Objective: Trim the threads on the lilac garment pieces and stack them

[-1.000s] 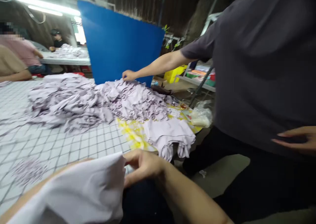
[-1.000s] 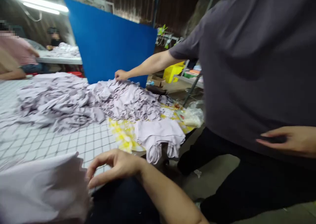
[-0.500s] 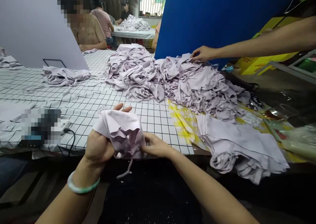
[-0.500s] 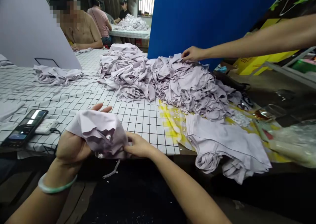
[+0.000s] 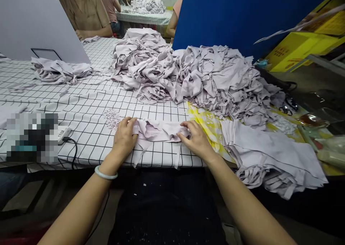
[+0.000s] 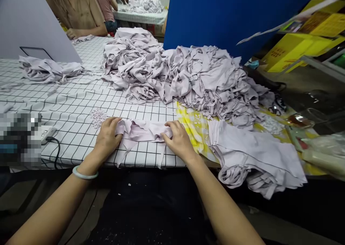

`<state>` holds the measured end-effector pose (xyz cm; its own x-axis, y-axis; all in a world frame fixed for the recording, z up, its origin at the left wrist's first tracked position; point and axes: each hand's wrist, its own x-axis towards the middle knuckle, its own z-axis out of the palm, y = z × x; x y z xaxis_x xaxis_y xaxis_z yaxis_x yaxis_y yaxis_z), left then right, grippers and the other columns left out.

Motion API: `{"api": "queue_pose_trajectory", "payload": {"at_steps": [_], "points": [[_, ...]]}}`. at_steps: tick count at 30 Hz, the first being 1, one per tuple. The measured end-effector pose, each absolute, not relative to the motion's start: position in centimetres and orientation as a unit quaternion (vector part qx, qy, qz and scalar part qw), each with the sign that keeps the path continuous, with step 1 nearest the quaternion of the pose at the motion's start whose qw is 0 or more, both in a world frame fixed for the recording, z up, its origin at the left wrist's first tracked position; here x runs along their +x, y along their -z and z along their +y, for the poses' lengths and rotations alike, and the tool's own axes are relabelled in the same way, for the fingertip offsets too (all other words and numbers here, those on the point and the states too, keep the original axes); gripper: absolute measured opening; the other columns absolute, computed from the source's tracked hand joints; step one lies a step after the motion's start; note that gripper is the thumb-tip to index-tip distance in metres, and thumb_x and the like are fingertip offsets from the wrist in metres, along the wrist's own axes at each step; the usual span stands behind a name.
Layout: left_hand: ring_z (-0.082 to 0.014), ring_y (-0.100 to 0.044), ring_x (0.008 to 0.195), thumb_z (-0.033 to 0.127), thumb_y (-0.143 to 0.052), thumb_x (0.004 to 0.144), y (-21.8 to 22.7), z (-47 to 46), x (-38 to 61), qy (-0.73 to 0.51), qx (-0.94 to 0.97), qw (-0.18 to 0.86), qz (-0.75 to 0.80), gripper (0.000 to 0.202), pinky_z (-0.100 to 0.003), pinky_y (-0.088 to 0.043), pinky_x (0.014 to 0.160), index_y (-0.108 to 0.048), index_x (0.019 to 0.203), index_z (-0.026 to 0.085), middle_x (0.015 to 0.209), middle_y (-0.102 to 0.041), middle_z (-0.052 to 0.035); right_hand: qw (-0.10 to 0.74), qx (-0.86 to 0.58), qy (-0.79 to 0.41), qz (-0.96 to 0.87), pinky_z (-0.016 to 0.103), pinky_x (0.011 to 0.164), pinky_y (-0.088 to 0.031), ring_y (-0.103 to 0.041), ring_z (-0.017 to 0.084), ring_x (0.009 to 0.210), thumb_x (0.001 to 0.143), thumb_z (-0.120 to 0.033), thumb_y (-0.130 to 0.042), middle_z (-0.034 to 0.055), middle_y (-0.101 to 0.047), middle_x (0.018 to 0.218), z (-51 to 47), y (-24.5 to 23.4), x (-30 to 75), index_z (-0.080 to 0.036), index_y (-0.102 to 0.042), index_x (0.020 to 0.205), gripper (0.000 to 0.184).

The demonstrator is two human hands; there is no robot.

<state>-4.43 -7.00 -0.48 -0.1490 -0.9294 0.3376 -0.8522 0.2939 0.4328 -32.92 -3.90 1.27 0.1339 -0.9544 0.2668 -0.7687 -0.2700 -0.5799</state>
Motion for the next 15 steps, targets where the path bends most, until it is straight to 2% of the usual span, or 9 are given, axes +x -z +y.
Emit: {"api": "queue_pose_trajectory", "payload": {"at_steps": [2,3,5,6,7,9,11,13,15], "points": [[-0.0316,-0.055,0.114,0.012,-0.054,0.077,-0.1,-7.8,-4.3,0.058,0.578,0.240,-0.777,0.039,-0.045,-0.049,0.096,-0.065,0.114,0.017,0.124,-0.057,-0.0153,0.143,-0.767,0.263,0.567,0.044,0.094,-0.046,-0.055,0.029,0.111,0.079,-0.035,-0.070,0.0105,-0.060,0.118,-4.5,-1.1,-32.9,-0.024,-0.059,0.115,0.039],[-0.0293,-0.058,0.106,0.014,-0.053,0.079,-0.4,-8.2,-4.1,0.067,0.581,0.237,-0.775,0.029,-0.043,-0.051,0.092,-0.067,0.105,0.017,0.116,-0.060,-0.0135,0.150,-0.784,0.240,0.553,0.044,0.094,-0.045,-0.055,0.029,0.111,0.079,-0.035,-0.071,0.0099,-0.060,0.118,-4.9,-1.2,-33.0,-0.024,-0.061,0.110,0.035],[-0.0255,-0.061,0.094,0.018,-0.049,0.083,-1.0,-8.9,-3.4,0.096,0.605,0.246,-0.752,0.020,-0.039,-0.052,0.088,-0.067,0.092,0.017,0.100,-0.063,-0.0107,0.170,-0.792,0.220,0.544,0.041,0.090,-0.045,-0.057,0.026,0.103,0.083,-0.029,-0.065,0.0078,-0.064,0.107,-5.8,-1.3,-33.4,-0.023,-0.064,0.091,0.010],[-0.0252,-0.061,0.092,0.018,-0.048,0.083,-1.3,-9.1,-2.9,0.115,0.616,0.242,-0.741,0.020,-0.039,-0.052,0.088,-0.067,0.090,0.017,0.096,-0.063,-0.0103,0.181,-0.780,0.224,0.556,0.038,0.086,-0.046,-0.058,0.024,0.095,0.085,-0.026,-0.061,0.0064,-0.065,0.097,-6.2,-1.5,-33.7,-0.023,-0.062,0.081,0.005],[-0.0257,-0.062,0.094,0.018,-0.049,0.081,-1.6,-9.2,-2.4,0.140,0.620,0.231,-0.737,0.021,-0.040,-0.051,0.090,-0.067,0.092,0.017,0.097,-0.063,-0.0104,0.195,-0.760,0.233,0.574,0.036,0.081,-0.046,-0.058,0.022,0.087,0.086,-0.025,-0.058,0.0049,-0.065,0.087,-6.5,-1.7,-34.0,-0.022,-0.059,0.074,0.012],[-0.0276,-0.060,0.105,0.018,-0.050,0.078,-2.5,-9.3,-1.8,0.188,0.600,0.207,-0.749,0.028,-0.042,-0.049,0.097,-0.067,0.101,0.018,0.108,-0.064,-0.0109,0.227,-0.719,0.257,0.604,0.033,0.075,-0.045,-0.057,0.019,0.079,0.086,-0.028,-0.057,0.0024,-0.063,0.080,-6.9,-2.1,-34.5,-0.022,-0.057,0.074,0.014],[-0.0290,-0.054,0.120,0.021,-0.051,0.078,-3.4,-9.6,-2.2,0.205,0.563,0.204,-0.774,0.038,-0.046,-0.044,0.106,-0.065,0.114,0.020,0.124,-0.061,-0.0109,0.243,-0.697,0.275,0.616,0.032,0.074,-0.045,-0.058,0.019,0.081,0.084,-0.035,-0.061,0.0026,-0.065,0.089,-7.5,-2.3,-34.6,-0.023,-0.060,0.086,0.013],[-0.0329,-0.044,0.133,0.028,-0.058,0.078,-4.0,-10.4,-3.3,0.195,0.527,0.175,-0.809,0.052,-0.053,-0.036,0.112,-0.057,0.130,0.022,0.141,-0.051,-0.0123,0.241,-0.704,0.264,0.614,0.033,0.077,-0.046,-0.058,0.021,0.087,0.077,-0.039,-0.069,0.0043,-0.064,0.100,-8.4,-2.3,-34.4,-0.023,-0.061,0.097,0.027],[-0.0392,-0.033,0.140,0.032,-0.069,0.071,-4.1,-11.3,-4.6,0.193,0.496,0.099,-0.841,0.075,-0.061,-0.029,0.114,-0.046,0.142,0.022,0.152,-0.040,-0.0151,0.249,-0.724,0.222,0.605,0.034,0.077,-0.045,-0.058,0.021,0.086,0.074,-0.034,-0.071,0.0043,-0.063,0.096,-9.3,-2.2,-34.2,-0.022,-0.061,0.090,0.023]]}}
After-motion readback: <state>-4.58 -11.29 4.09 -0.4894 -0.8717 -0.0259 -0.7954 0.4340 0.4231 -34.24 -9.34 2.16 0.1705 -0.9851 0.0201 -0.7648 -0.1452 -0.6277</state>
